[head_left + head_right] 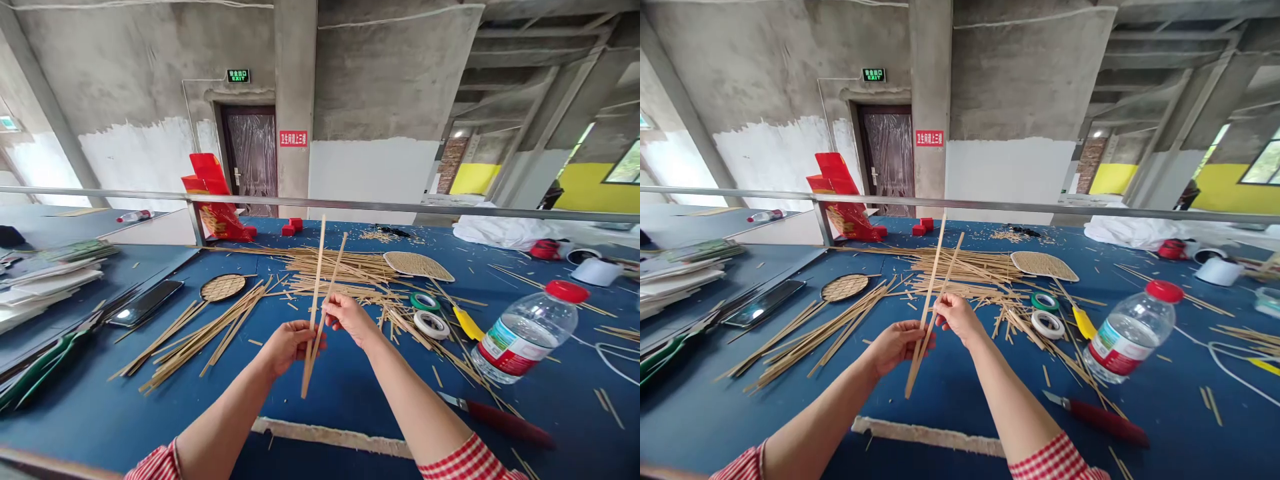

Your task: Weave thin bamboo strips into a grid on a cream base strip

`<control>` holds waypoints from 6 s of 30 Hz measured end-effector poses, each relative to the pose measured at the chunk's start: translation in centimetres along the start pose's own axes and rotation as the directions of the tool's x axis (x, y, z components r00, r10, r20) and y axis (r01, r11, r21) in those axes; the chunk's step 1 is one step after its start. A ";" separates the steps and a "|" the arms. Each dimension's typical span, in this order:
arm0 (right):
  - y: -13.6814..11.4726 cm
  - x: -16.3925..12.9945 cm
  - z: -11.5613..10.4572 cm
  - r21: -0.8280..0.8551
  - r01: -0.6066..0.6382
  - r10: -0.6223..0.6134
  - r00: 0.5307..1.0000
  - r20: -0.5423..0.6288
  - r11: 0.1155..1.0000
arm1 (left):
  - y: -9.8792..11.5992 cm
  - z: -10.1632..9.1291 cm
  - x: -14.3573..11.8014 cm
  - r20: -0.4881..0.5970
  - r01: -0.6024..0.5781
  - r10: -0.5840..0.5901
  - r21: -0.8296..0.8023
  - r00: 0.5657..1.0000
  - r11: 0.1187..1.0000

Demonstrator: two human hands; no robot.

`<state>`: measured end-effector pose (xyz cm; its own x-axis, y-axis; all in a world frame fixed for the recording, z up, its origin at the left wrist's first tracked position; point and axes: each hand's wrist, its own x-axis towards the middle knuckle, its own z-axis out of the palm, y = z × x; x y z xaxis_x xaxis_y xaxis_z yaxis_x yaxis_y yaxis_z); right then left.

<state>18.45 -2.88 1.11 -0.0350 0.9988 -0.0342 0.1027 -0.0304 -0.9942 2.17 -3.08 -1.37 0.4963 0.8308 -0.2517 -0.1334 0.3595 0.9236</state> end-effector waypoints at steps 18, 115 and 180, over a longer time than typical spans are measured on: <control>2.2 0.4 5.2 -0.017 -0.294 0.293 0.948 0.121 0.956 | -0.7 -4.8 3.3 -0.298 0.066 0.277 0.780 0.913 0.622; 2.9 0.4 5.8 -0.361 -0.258 0.281 0.960 0.012 0.896 | -5.2 -2.8 -13.2 0.387 -0.389 0.410 0.918 0.826 -0.082; 10.5 -17.1 4.2 -0.824 0.536 -0.489 0.778 0.395 0.187 | -7.4 -2.3 -13.4 0.629 -0.432 0.566 0.778 0.534 -0.457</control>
<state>15.97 -20.48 -9.13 -0.4703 0.7767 0.4190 0.8191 0.5609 -0.1204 -5.47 -15.84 -5.50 0.7288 0.3795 0.5700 0.5136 -0.8534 -0.0884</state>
